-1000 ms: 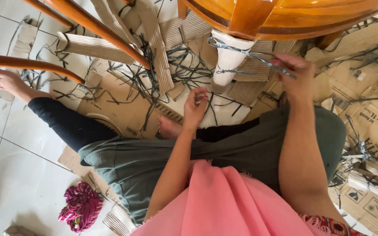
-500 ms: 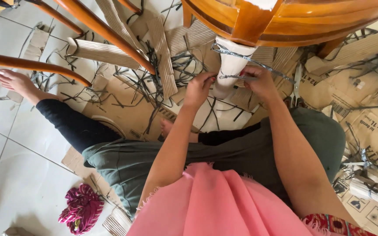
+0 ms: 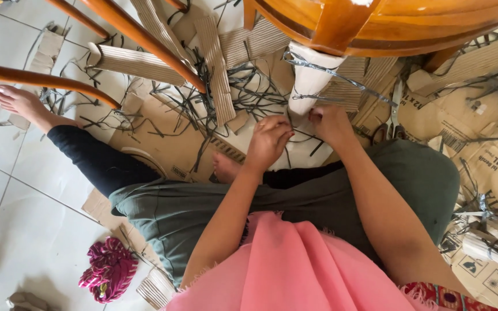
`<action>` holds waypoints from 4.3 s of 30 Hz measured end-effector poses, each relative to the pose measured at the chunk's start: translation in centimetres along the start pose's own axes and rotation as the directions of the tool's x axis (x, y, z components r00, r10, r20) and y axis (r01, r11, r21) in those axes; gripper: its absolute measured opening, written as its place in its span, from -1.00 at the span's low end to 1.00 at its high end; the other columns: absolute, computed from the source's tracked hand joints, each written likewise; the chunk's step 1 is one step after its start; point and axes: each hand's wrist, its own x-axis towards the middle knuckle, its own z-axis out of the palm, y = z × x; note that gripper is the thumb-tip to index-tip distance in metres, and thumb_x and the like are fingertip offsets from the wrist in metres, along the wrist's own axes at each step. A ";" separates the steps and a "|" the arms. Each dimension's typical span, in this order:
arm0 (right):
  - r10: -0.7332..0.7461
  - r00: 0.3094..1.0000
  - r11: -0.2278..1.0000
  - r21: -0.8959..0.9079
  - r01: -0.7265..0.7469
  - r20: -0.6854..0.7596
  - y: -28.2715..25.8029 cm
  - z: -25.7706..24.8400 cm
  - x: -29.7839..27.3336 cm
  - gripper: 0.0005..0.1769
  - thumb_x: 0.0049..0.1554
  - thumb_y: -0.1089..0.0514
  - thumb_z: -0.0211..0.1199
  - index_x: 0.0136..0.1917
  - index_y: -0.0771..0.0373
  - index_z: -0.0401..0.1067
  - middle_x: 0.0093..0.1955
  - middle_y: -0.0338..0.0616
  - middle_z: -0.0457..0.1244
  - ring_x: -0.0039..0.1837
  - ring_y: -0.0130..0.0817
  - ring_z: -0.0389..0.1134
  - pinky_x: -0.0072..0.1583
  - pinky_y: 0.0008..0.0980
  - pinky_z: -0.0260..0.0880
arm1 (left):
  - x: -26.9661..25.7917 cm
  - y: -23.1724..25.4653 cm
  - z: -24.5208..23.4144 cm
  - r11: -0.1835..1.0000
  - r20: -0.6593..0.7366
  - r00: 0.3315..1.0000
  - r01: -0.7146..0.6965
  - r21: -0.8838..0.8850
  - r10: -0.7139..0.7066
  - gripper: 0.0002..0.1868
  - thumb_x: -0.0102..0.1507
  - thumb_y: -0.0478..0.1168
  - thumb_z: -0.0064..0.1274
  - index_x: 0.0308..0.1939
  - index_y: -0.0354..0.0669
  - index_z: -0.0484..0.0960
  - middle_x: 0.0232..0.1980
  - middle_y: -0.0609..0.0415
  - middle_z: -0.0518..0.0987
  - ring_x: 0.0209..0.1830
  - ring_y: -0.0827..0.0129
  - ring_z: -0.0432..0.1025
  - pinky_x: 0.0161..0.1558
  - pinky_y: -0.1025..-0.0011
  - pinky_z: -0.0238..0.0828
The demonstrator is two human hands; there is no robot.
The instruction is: Wrapping a wooden chair leg with protective cardboard and securing it with twisted wire.
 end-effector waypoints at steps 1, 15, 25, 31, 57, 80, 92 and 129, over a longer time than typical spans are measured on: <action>-0.002 1.000 1.000 -0.004 0.002 0.002 -1.0 -0.6 -1.0 -0.74 0.23 0.21 0.15 0.02 0.33 0.63 -0.12 0.21 0.43 -0.14 0.00 0.46 -0.08 -0.16 0.47 | 0.8 0.8 -0.5 1.000 -0.004 1.000 0.002 -0.002 -0.002 -0.93 0.31 -0.11 0.18 -0.21 0.06 0.71 -0.01 0.19 0.60 0.04 0.21 0.51 0.13 0.28 0.36; -0.226 0.973 0.973 0.035 0.228 -0.047 -8.2 -3.8 -6.7 -0.79 0.29 0.13 0.23 -0.01 0.30 0.58 -0.28 0.11 0.39 -0.24 0.01 0.43 -0.17 -0.13 0.43 | 1.7 0.2 2.4 0.948 0.029 1.000 0.009 -0.317 0.000 -0.80 0.34 -0.37 0.09 -0.08 0.06 0.71 -0.12 0.24 0.69 -0.03 0.24 0.58 0.10 0.33 0.41; -0.349 0.924 0.932 0.043 0.360 -0.154 -7.6 -3.6 -5.2 -0.77 0.25 0.17 0.29 0.17 0.22 0.50 -0.02 0.06 0.37 -0.10 0.08 0.45 -0.08 -0.08 0.49 | 1.1 0.4 2.2 0.932 -0.008 0.994 0.098 -0.349 -0.108 -0.82 0.34 -0.38 0.09 -0.09 0.04 0.68 -0.18 0.24 0.68 -0.08 0.25 0.58 0.09 0.34 0.37; -0.356 0.925 0.930 0.043 0.364 -0.132 -3.9 -0.8 -3.5 -0.89 0.24 0.22 0.32 -0.04 0.30 0.46 -0.18 -0.04 0.35 -0.10 0.04 0.45 -0.06 -0.15 0.48 | 1.1 0.8 2.1 0.923 -0.045 0.987 0.129 -0.362 -0.155 -0.80 0.35 -0.36 0.07 -0.07 0.09 0.65 -0.20 0.23 0.68 -0.11 0.18 0.58 0.06 0.31 0.42; -0.271 0.956 0.955 0.093 0.281 -0.108 -2.6 1.7 -3.8 -0.95 0.20 0.22 0.32 -0.07 0.20 0.58 -0.20 0.01 0.36 -0.07 0.10 0.43 0.01 -0.07 0.42 | -2.9 1.9 4.0 0.468 0.257 0.767 0.581 -0.665 -0.588 -0.37 0.42 -0.12 0.03 0.46 -0.38 0.20 0.42 -0.51 0.27 0.44 -0.38 0.22 0.33 -0.13 0.28; -0.177 0.978 0.939 0.278 0.200 -0.107 -3.8 0.9 -3.7 -0.88 0.15 0.27 0.37 -0.01 0.24 0.64 -0.16 0.06 0.42 -0.03 0.07 0.47 0.04 -0.12 0.45 | -1.9 2.1 2.3 0.604 0.304 0.810 0.580 -0.546 -0.502 -0.60 0.38 -0.26 0.05 0.29 -0.18 0.40 0.01 -0.16 0.60 -0.15 0.19 0.55 -0.12 0.39 0.44; -0.159 0.934 0.974 0.102 0.201 -0.319 -2.5 -0.1 -2.9 -0.84 0.23 0.38 0.24 -0.06 0.19 0.58 -0.17 -0.09 0.41 -0.07 0.00 0.46 0.02 -0.11 0.46 | 0.1 -1.1 1.4 0.906 -0.011 0.921 0.380 -0.185 -0.389 -0.75 0.39 -0.30 -0.05 -0.37 0.01 0.62 -0.61 0.20 0.60 -0.62 0.41 0.50 -0.42 0.50 0.49; 0.058 0.998 0.989 0.133 -0.057 -0.001 -6.3 -5.1 -5.6 -0.82 0.21 0.22 0.28 -0.02 0.36 0.62 -0.14 0.23 0.42 -0.08 0.11 0.46 -0.09 -0.01 0.46 | 2.0 1.5 2.5 0.892 0.013 0.998 0.062 -0.447 -0.062 -0.71 0.30 -0.44 0.17 0.08 -0.11 0.70 0.06 0.06 0.65 0.11 0.20 0.55 0.15 0.29 0.50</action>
